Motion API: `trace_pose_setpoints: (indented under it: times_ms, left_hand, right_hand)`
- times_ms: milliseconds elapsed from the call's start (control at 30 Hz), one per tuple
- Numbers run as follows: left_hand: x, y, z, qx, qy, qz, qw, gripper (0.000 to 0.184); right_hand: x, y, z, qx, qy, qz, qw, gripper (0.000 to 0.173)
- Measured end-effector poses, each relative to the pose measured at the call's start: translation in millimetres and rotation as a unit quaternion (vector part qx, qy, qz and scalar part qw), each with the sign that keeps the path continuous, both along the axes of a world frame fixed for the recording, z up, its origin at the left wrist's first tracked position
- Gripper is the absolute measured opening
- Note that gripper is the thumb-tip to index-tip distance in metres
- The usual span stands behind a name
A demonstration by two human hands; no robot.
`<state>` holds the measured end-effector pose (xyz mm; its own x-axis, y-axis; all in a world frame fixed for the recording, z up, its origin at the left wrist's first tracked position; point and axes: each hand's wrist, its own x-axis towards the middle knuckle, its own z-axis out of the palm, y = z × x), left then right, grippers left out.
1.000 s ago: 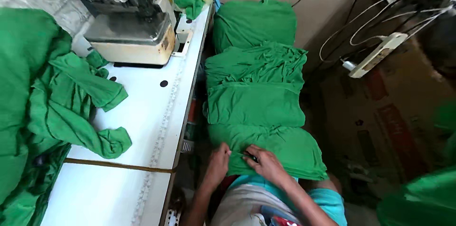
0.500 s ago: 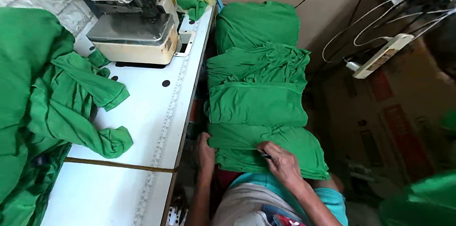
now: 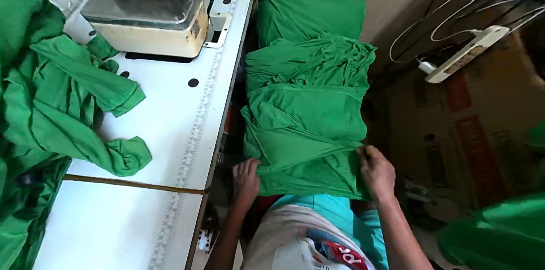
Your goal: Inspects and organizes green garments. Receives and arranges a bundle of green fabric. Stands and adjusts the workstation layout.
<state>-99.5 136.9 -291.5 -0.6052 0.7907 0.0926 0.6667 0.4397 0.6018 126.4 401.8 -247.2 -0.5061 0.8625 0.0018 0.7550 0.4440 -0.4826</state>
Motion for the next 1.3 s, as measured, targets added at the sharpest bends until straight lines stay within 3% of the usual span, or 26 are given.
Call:
trace_pose_setpoints:
  times_ms: [67,167,333,400,500,600,733,900,1167,1300]
  left_hand:
    - [2,-13,-18,-0.018,-0.076,-0.012,0.997,0.044]
    - [-1,-31,-18,0.037,-0.125,-0.003,0.991,0.053]
    - [3,-26,5,0.088,-0.103,0.105,0.985,0.03]
    - [7,-15,16,0.111,-0.124,0.113,0.98,0.027]
    - [10,2,17,0.127,-0.155,0.035,0.979,0.028]
    - [7,18,17,0.066,-0.174,-0.032,0.982,0.035]
    - [-8,20,16,0.036,-0.198,-0.041,0.979,0.024]
    - [-13,17,16,0.014,-0.221,-0.035,0.974,0.028]
    - [-11,23,8,0.038,-0.155,-0.04,0.986,0.026]
    - [-10,23,13,0.039,-0.182,-0.018,0.982,0.027]
  right_hand:
    - [0,3,-12,-0.035,-0.046,0.011,0.998,0.029]
    - [-3,3,-9,-0.035,-0.061,0.014,0.997,0.03]
    - [-17,-8,12,0.005,0.004,-0.031,1.0,0.04]
    - [-31,-19,25,0.013,0.073,0.007,0.997,0.036]
    - [-67,-42,36,-0.103,0.15,0.147,0.972,0.026]
    - [-107,-67,23,-0.286,0.158,0.269,0.906,0.034]
    - [-129,-76,-12,-0.416,0.084,0.278,0.861,0.037]
    - [-127,-75,-15,-0.404,0.062,0.29,0.865,0.028]
    - [-137,-88,-3,-0.266,-0.121,0.328,0.898,0.038]
    - [-137,-91,-4,-0.258,-0.126,0.316,0.904,0.035]
